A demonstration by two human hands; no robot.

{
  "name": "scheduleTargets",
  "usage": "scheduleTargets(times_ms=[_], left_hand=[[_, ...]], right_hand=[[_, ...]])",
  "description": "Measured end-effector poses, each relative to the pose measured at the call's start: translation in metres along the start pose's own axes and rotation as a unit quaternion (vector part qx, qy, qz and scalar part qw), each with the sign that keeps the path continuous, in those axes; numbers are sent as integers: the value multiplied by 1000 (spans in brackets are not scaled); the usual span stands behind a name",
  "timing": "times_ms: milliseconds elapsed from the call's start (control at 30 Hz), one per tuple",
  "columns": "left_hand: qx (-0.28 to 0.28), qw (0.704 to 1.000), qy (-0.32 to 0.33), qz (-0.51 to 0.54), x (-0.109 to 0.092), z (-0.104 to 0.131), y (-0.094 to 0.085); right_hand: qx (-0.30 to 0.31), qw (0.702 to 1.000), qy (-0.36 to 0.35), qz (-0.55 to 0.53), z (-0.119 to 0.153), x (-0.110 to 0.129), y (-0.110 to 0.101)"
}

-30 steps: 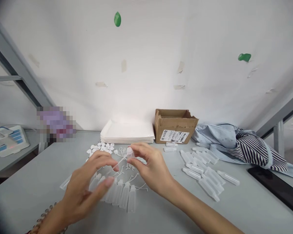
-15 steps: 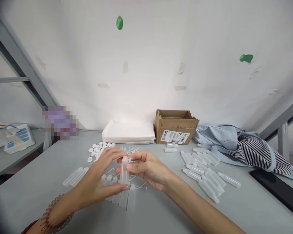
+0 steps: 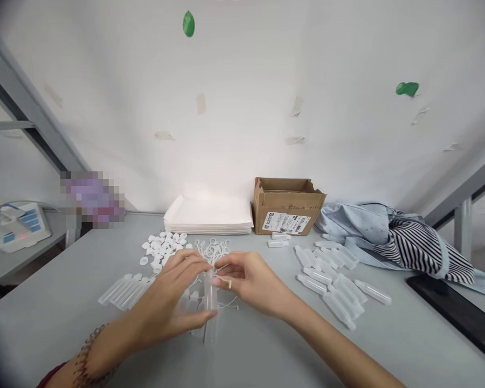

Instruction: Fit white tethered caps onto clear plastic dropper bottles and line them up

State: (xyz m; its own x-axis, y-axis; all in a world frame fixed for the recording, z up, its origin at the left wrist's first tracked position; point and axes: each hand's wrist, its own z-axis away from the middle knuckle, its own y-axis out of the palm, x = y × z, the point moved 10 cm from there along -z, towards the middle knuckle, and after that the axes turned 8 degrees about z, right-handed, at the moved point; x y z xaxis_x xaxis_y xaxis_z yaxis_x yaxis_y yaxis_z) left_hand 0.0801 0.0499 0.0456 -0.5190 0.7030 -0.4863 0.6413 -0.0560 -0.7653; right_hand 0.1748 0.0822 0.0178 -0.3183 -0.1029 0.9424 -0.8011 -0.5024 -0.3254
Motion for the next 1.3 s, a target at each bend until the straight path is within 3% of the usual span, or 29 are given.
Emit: scheduleTargets(times_ms=[167, 267, 567, 833, 1000, 1167, 1300], left_hand=[[75, 997, -16, -8, 0, 3, 24], [96, 995, -10, -23, -4, 4, 31], [92, 994, 35, -42, -20, 6, 35], [85, 993, 72, -27, -35, 9, 31], [82, 994, 62, -20, -30, 8, 29], [58, 996, 60, -40, -26, 8, 28], [50, 994, 74, -67, -29, 10, 31]], right_hand=[[-113, 984, -79, 112, 33, 0, -19], [-148, 969, -104, 167, 46, -7, -23], [-116, 942, -182, 258, 45, -7, 0], [-122, 962, -123, 210, 49, -17, -2], [-80, 992, -35, 92, 45, -23, -6], [-32, 999, -7, -34, 45, -25, -1], [-49, 999, 15, -9, 43, -29, 0]])
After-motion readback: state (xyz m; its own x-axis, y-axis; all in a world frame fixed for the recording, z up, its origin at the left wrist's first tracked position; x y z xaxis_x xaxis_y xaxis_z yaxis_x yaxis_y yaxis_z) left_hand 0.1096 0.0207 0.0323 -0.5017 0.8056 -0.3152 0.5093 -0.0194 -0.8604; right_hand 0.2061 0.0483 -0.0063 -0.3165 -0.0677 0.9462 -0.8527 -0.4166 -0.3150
